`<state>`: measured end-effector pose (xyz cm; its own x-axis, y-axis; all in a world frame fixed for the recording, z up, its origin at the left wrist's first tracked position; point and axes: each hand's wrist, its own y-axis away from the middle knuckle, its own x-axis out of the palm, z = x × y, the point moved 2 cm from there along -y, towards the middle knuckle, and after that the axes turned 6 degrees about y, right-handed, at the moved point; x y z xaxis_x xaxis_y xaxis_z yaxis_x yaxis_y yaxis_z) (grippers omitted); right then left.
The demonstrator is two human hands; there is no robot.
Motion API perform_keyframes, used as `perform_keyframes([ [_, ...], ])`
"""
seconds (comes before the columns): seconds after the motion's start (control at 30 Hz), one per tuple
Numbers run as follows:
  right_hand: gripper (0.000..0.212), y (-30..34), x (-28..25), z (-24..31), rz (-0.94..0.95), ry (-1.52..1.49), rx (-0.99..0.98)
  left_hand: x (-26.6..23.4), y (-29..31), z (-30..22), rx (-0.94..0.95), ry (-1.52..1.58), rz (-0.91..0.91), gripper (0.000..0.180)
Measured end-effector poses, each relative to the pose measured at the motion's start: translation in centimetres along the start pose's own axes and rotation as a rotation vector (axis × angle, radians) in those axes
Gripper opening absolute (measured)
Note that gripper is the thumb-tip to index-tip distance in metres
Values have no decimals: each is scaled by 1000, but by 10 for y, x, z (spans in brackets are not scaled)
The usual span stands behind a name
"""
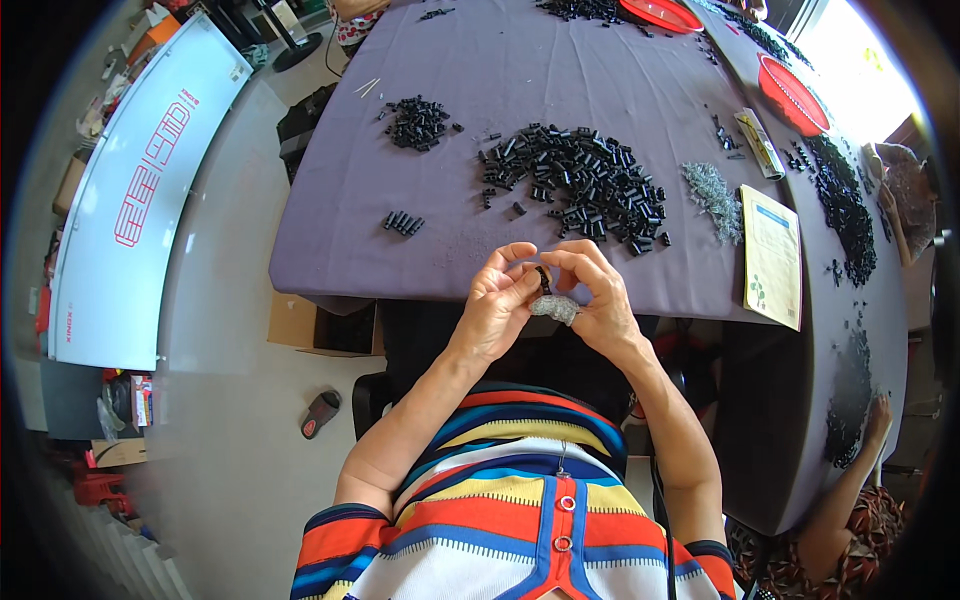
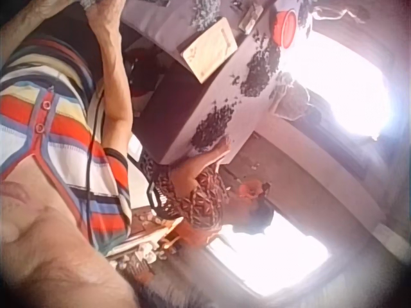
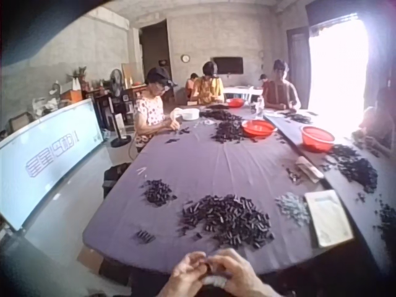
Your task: Manually assembling small black plastic components at a workshop table.
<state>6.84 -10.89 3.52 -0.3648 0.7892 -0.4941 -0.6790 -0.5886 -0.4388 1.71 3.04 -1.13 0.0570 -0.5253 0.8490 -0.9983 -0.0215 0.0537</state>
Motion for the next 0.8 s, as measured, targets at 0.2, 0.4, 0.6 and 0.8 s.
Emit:
perform_keyframes([
  [0.2,38,1,-3,-3,130,-86,49,5,2,1,-37,-25,-1,34],
  [0.4,32,0,-6,0,115,-89,20,1,2,4,-94,36,39,36],
  [0.6,27,-2,-6,2,123,-105,26,2,2,5,-109,64,38,37],
  [0.8,26,-2,-1,0,77,-109,28,-3,0,7,-119,79,36,39],
])
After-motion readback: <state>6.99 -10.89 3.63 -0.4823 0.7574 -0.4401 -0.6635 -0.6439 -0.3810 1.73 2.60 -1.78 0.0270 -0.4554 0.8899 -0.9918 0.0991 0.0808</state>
